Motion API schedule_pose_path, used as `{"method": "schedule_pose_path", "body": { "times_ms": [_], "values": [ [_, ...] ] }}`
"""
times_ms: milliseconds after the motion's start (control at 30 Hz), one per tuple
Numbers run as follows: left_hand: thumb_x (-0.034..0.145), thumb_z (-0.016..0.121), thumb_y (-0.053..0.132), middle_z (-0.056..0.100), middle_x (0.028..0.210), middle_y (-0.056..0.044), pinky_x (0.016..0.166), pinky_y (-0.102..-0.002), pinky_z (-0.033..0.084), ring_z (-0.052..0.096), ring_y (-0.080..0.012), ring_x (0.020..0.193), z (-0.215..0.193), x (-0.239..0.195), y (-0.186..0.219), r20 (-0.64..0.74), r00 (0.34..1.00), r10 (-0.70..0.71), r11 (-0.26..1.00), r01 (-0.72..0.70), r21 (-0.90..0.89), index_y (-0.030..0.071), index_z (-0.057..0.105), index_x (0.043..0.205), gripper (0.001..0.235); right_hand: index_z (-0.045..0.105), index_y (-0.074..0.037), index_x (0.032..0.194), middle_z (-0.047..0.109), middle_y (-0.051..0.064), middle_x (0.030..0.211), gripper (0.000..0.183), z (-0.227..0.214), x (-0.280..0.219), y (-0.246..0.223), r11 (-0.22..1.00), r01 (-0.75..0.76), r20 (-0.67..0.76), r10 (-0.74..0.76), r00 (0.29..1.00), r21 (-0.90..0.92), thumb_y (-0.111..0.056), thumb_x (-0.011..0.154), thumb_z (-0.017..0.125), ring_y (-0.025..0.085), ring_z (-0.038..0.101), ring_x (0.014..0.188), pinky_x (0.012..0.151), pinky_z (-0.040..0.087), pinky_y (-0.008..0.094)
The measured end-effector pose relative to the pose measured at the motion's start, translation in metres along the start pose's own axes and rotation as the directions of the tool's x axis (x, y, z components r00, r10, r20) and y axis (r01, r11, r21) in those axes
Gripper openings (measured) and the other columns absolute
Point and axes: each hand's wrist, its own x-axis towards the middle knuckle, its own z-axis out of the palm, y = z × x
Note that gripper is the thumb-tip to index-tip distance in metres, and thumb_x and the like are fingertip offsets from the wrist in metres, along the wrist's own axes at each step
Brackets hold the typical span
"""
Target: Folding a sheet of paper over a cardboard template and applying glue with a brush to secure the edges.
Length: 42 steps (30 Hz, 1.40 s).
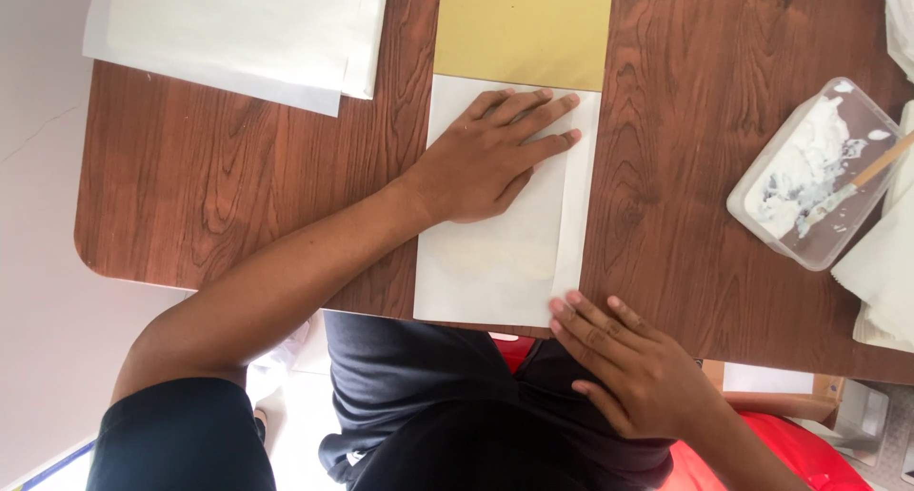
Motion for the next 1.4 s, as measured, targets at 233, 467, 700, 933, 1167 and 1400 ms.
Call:
{"method": "schedule_pose_path", "body": {
  "times_ms": [233, 467, 700, 933, 1167, 1400],
  "values": [
    [0.104, 0.053, 0.015, 0.044, 0.159, -0.011, 0.112, -0.049, 0.036, 0.044, -0.0332, 0.142, 0.005, 0.000, -0.002, -0.031, 0.999, 0.016, 1.000, -0.016, 0.007, 0.014, 0.057, 0.144, 0.040, 0.066, -0.006, 0.126, 0.065, 0.010, 0.138, 0.040, -0.024, 0.015, 0.010, 0.975, 0.077, -0.111, -0.055, 0.992, 0.207, -0.034, 0.099, 0.059, 0.031, 0.058, 0.135, 0.120, 0.033, 0.057],
    [0.103, 0.050, 0.021, 0.036, 0.164, -0.008, 0.117, -0.052, 0.031, 0.036, -0.0313, 0.150, -0.001, 0.001, 0.000, 0.145, 0.987, -0.066, 0.997, 0.070, -0.026, 0.021, 0.051, 0.147, 0.043, 0.074, 0.007, 0.113, 0.073, 0.019, 0.119, 0.025, -0.023, 0.098, 0.092, 0.972, 0.036, -0.568, 0.106, 0.816, 0.233, -0.009, 0.104, 0.057, 0.041, 0.070, 0.117, 0.106, 0.053, 0.054],
    [0.096, 0.052, 0.014, 0.044, 0.157, -0.016, 0.115, -0.057, 0.037, 0.042, -0.0382, 0.146, 0.012, -0.001, -0.003, 0.061, 0.997, -0.046, 0.997, 0.049, -0.053, 0.017, 0.052, 0.147, 0.050, 0.066, -0.005, 0.133, 0.059, 0.011, 0.135, 0.041, -0.004, 0.150, 0.149, 0.990, -0.139, -0.548, 0.126, 0.827, 0.018, 0.007, 0.094, 0.064, 0.037, 0.058, 0.127, 0.108, 0.048, 0.050],
    [0.084, 0.045, -0.002, 0.055, 0.128, -0.012, 0.112, -0.051, 0.044, 0.053, -0.0365, 0.132, -0.003, -0.004, 0.003, -0.316, 0.941, -0.123, 0.932, 0.000, -0.362, 0.007, 0.053, 0.127, 0.045, 0.063, -0.002, 0.123, 0.060, 0.015, 0.130, 0.028, 0.021, 0.156, 0.136, 0.944, -0.256, -0.491, 0.126, 0.862, -0.207, -0.008, 0.096, 0.060, 0.036, 0.058, 0.125, 0.111, 0.041, 0.055],
    [0.087, 0.041, 0.001, 0.057, 0.110, -0.005, 0.099, -0.045, 0.043, 0.056, -0.0296, 0.110, -0.011, -0.013, -0.011, -0.547, 0.783, -0.294, 0.866, -0.024, -0.500, 0.010, 0.056, 0.114, 0.032, 0.074, -0.017, 0.106, 0.065, 0.007, 0.133, 0.028, 0.005, 0.168, 0.124, 0.967, 0.053, -0.367, -0.145, 0.919, -0.249, -0.039, 0.102, 0.058, 0.028, 0.063, 0.127, 0.106, 0.046, 0.045],
    [0.112, 0.039, 0.036, 0.042, 0.157, -0.021, 0.124, -0.061, 0.027, 0.036, -0.0426, 0.150, -0.038, -0.058, 0.012, -0.060, 0.889, -0.454, 0.874, 0.432, -0.221, 0.009, 0.045, 0.152, 0.049, 0.077, -0.029, 0.114, 0.066, -0.006, 0.143, 0.033, 0.002, 0.163, 0.128, 0.952, -0.017, -0.300, -0.079, 0.951, -0.304, -0.048, 0.106, 0.051, 0.018, 0.059, 0.133, 0.105, 0.043, 0.042]
  ]
}}
